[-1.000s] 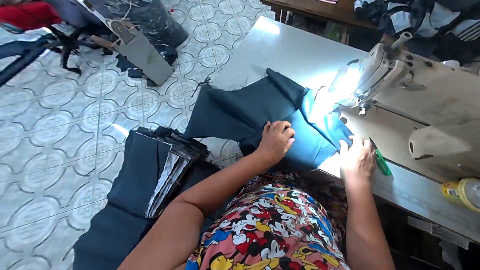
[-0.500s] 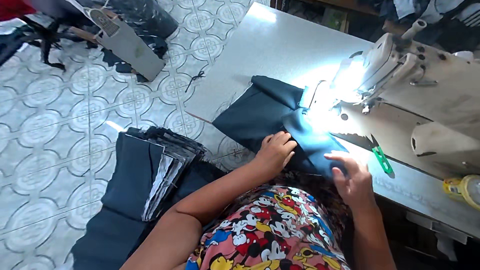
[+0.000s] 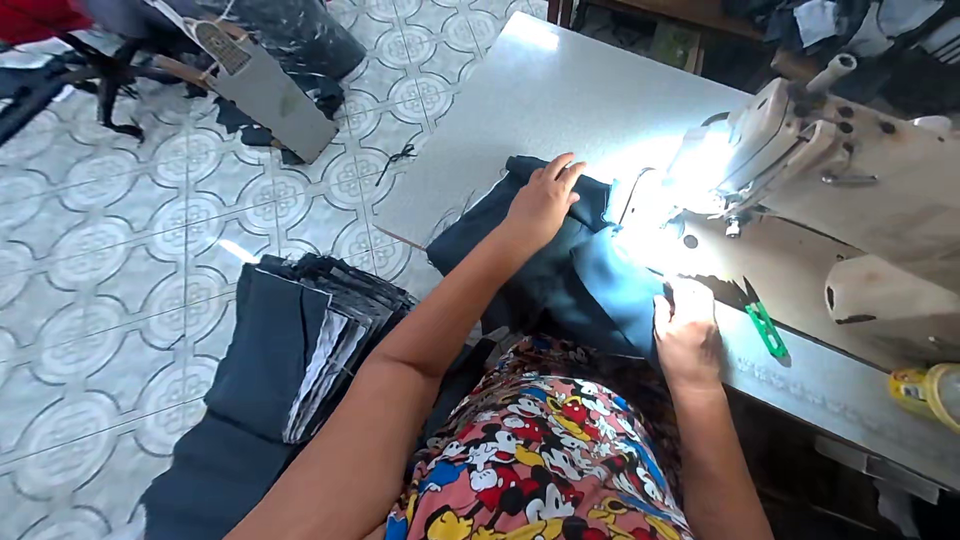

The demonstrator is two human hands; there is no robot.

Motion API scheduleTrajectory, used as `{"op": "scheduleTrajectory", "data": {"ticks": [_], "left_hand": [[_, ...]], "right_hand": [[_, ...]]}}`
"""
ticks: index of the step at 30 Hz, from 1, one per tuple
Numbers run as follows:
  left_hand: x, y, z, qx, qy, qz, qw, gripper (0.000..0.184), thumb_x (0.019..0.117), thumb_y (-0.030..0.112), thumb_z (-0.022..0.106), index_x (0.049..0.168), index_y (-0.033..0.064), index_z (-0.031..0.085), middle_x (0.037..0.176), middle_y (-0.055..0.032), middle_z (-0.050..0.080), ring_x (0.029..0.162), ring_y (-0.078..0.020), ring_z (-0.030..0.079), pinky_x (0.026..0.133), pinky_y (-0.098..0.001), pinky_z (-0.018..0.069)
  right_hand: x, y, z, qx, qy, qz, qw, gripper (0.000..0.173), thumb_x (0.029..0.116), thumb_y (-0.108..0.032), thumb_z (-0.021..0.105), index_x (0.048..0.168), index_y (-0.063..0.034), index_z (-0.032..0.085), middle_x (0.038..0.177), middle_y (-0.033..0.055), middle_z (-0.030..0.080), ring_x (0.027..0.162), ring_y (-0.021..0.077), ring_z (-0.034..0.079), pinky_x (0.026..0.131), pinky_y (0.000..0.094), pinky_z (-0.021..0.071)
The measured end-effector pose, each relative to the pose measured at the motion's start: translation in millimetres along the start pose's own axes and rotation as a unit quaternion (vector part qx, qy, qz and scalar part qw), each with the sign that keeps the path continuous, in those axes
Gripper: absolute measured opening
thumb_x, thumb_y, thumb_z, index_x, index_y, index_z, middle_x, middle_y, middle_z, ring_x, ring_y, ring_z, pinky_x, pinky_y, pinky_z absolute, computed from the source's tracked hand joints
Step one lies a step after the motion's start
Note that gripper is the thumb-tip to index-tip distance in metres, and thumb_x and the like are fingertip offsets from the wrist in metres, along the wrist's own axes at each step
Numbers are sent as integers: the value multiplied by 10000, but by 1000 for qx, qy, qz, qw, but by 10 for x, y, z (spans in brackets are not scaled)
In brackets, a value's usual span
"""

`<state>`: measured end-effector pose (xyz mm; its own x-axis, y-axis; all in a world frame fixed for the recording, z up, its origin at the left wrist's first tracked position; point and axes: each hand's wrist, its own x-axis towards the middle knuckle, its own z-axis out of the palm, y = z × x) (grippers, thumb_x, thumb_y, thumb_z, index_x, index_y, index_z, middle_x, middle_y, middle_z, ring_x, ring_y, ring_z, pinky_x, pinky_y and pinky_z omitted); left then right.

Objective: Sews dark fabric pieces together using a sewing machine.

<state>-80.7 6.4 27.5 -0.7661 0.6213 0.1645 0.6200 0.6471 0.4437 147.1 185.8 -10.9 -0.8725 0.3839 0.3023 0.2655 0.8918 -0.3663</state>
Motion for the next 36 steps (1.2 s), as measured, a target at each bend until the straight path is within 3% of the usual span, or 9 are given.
{"op": "scheduleTrajectory", "data": {"ticks": [7,10,14,19,21,24,27,31,36], "left_hand": [[-54,-54,-7,51,66,43,996,175,989,194,658,1129,138,748,1178,-97,710,1229,-351,613,1066,-716,350],[-327,-147,-109,1,166,113,980,145,991,103,624,996,167,754,1238,-49,697,1306,-318,579,1119,-799,195],[-707,-125,-319,95,25,-7,995,368,945,-61,565,1056,215,781,1496,-95,551,1519,-428,293,1078,-879,59],[-1020,744,-265,-64,39,65,995,243,966,196,651,1160,59,702,1204,-137,674,1163,-289,630,984,-463,536],[-1159,1125,8,-165,-108,65,978,731,874,496,771,1409,58,534,1302,-158,634,1136,-284,662,928,-466,576],[-1282,1318,405,-205,-128,63,968,1021,754,477,871,1576,137,371,1478,-200,502,1292,-356,566,991,-510,528],[-1254,1241,346,-201,-55,72,975,489,960,104,661,1437,114,556,1234,-165,671,1113,-303,679,922,-462,580],[-1187,1191,-267,-259,-113,131,950,415,997,-33,542,1386,90,616,1154,-141,698,1030,-215,695,906,-384,578],[-990,1335,-1031,-373,-135,320,861,292,949,-73,504,1033,36,762,1103,-63,720,1100,-105,656,975,-276,550]], "right_hand": [[-5,17,-84,-74,-25,52,996,327,1005,-331,623,1257,-145,717,1202,183,673,1180,437,600,863,646,473],[-7,49,-54,-59,-9,41,997,327,989,-320,638,1194,-80,726,1176,202,681,1176,451,606,867,638,493],[17,94,-63,-49,-9,38,998,325,977,-325,661,1125,-42,721,1147,209,685,1154,452,615,871,616,502],[65,30,-173,59,-73,75,993,336,984,-248,668,1196,13,662,1022,241,718,915,415,714,793,600,555],[51,-74,-244,159,-69,103,980,304,960,-199,689,1175,13,650,940,170,714,819,267,698,760,465,571],[-39,-270,-379,319,-87,141,933,239,951,-116,654,1157,-6,604,900,28,702,785,27,673,736,226,575],[-132,-314,-555,385,-110,121,908,235,1010,-137,563,1189,6,616,948,23,752,830,53,733,765,243,626],[-56,-104,-769,357,-18,19,934,285,999,-74,460,1225,-10,621,1078,49,747,934,86,730,791,280,619],[23,-71,-675,376,-146,-51,914,586,875,-35,653,1447,-61,531,1419,128,584,1264,176,598,1007,417,548]]}}
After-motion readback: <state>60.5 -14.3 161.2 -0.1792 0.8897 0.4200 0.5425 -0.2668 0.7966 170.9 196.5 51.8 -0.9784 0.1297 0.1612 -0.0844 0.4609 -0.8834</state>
